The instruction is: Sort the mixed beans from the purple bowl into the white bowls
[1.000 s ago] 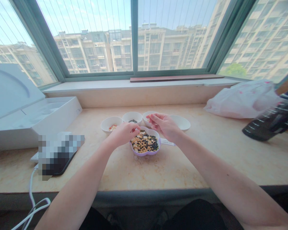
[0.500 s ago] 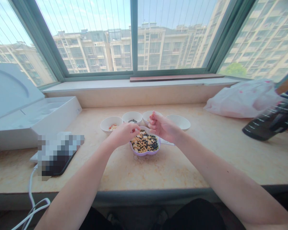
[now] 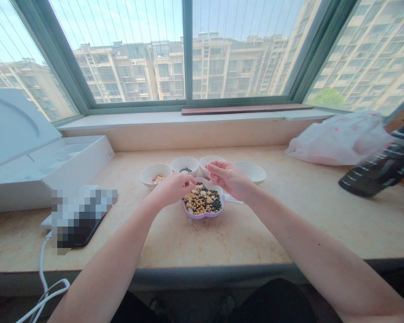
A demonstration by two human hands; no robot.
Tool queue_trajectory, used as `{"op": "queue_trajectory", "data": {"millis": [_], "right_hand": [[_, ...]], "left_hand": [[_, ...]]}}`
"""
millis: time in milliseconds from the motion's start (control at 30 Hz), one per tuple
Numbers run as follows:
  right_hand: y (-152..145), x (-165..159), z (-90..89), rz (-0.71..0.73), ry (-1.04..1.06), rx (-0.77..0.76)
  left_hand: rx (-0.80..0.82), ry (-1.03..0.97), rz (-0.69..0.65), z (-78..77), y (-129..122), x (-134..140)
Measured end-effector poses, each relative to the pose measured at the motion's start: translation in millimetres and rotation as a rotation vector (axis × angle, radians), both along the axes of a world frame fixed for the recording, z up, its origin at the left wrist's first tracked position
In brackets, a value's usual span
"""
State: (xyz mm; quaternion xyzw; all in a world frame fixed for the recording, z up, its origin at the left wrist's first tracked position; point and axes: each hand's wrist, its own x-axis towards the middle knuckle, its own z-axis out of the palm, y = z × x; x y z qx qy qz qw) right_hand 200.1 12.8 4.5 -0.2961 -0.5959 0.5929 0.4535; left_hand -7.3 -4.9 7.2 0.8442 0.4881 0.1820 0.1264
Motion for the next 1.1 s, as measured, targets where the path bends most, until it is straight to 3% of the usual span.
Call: {"op": "queue_trajectory", "data": {"millis": [200,267,533,700,833,1100], "right_hand": [[-1,3,-1.8,-0.339,-0.465,0.604],[-2,3,-1.4,-0.362,-0.521,0.699],[1,4,-3.6,-0.399,-0.575,0.749],[11,14,-3.1,-0.566,-0.628,0.703],[26,28,-6.3,-0.654,-0.818,0.674],[42,39,-21.9,-0.500,-1.171,0.660]], "left_hand": [[-0.007,0.004,-0.001,0.4,0,0],[-0.009,0.006,0.000,-0.1,0,0],[-0.012,0.014,-0.008,-1.2,0,0],[-0.028,0.004,-0.045,-4.4,3,-2],[-0.034,-0.014,-0.064,-6.2,5,-2],[-0.013,-0.010,-0.072,-4.8,1,2]]}}
